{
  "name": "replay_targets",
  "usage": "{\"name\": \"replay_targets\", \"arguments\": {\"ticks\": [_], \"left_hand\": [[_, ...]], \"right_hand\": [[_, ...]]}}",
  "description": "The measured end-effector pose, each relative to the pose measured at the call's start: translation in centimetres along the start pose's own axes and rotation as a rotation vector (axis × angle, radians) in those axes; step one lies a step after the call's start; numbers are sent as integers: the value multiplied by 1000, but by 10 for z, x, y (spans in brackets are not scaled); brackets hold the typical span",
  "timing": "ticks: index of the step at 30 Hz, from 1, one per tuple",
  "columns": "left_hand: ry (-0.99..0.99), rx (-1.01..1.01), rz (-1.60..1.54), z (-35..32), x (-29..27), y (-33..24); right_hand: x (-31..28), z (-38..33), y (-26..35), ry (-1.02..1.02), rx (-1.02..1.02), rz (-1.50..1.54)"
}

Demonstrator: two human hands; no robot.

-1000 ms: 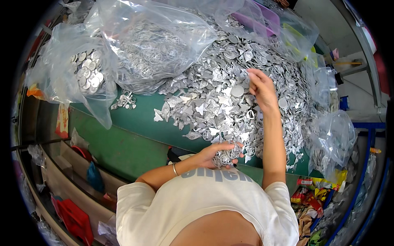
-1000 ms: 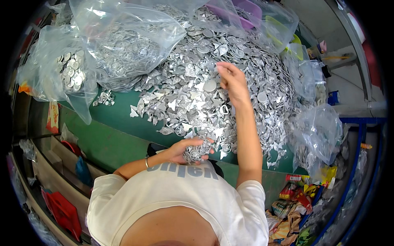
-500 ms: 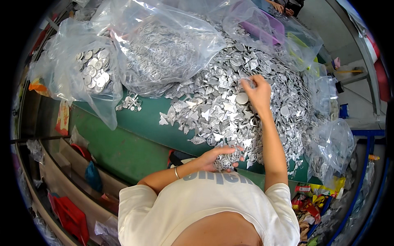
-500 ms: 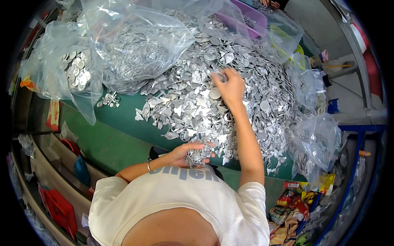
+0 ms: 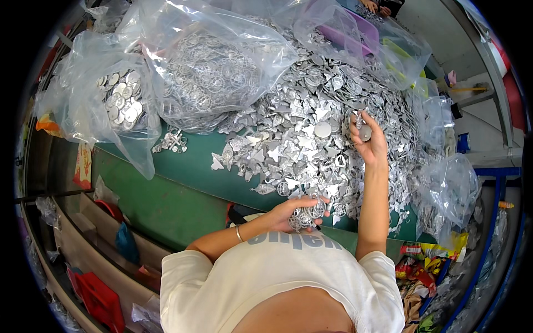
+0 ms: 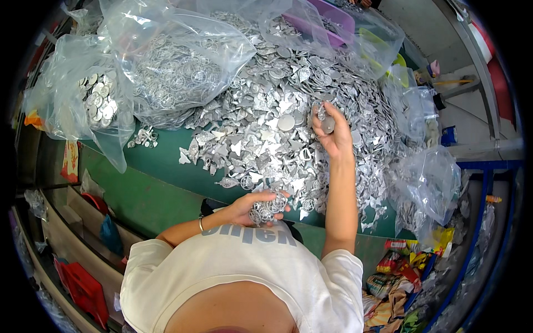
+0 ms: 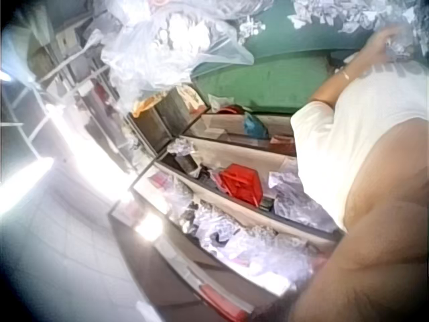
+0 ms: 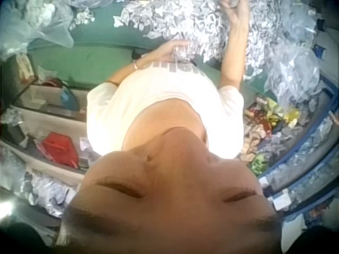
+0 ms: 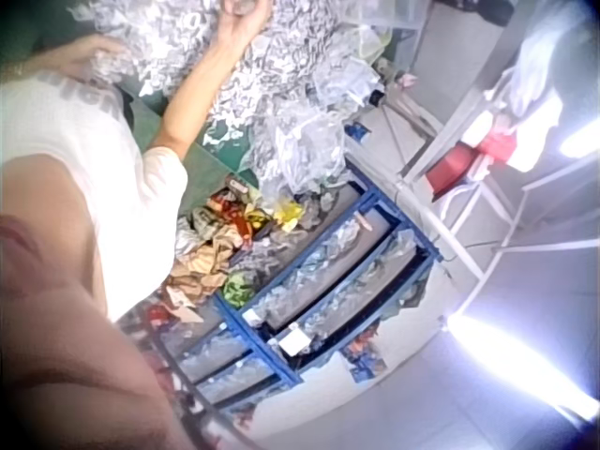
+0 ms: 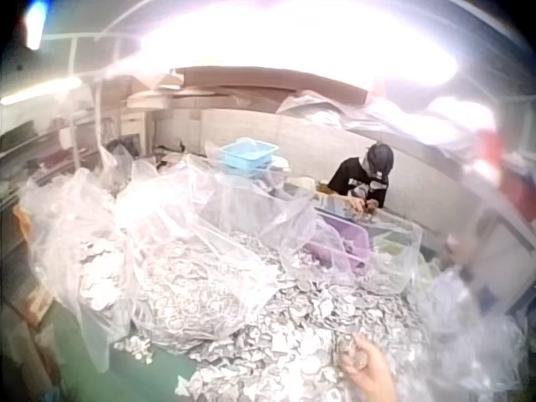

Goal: The person picks up metal butterfly-shaped parts from a large pile on a table, stacks them in their hand, and places the stacks into plastic bags.

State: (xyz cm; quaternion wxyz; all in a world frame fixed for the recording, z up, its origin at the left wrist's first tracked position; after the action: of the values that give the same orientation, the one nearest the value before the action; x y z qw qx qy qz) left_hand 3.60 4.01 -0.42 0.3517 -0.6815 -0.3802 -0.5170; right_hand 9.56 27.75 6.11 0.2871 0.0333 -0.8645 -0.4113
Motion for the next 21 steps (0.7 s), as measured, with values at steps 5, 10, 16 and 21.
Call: {"name": "replay_targets", "arguments": {"ticks": [5,10,16,21], "left_hand": [[1,-1,4,0,0,1],[-12,-6,5,1,1,1],[4,-14,3,4,-6,3],[19,-18,28,6,-5,1]], "right_hand": [[9,-9,-2,-6,-102,-235],[-8,-2,-6,-71,-225,-596],[15,2,-7,-83,-370,-806],[21,56,19,-259,-904,-1252]]}}
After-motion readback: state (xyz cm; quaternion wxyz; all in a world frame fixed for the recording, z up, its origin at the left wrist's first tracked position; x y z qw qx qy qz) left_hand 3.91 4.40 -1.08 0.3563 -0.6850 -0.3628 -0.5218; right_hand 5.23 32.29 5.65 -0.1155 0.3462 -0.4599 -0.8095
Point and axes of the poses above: each hand's wrist, its own z-axis towards the middle knuckle, its own x-axis out of the palm, y = z × x, the point moved 2 cm from there along z, towards the middle knuckle, and after that the axes turned 7 degrees about x, right-handed, at the moved point
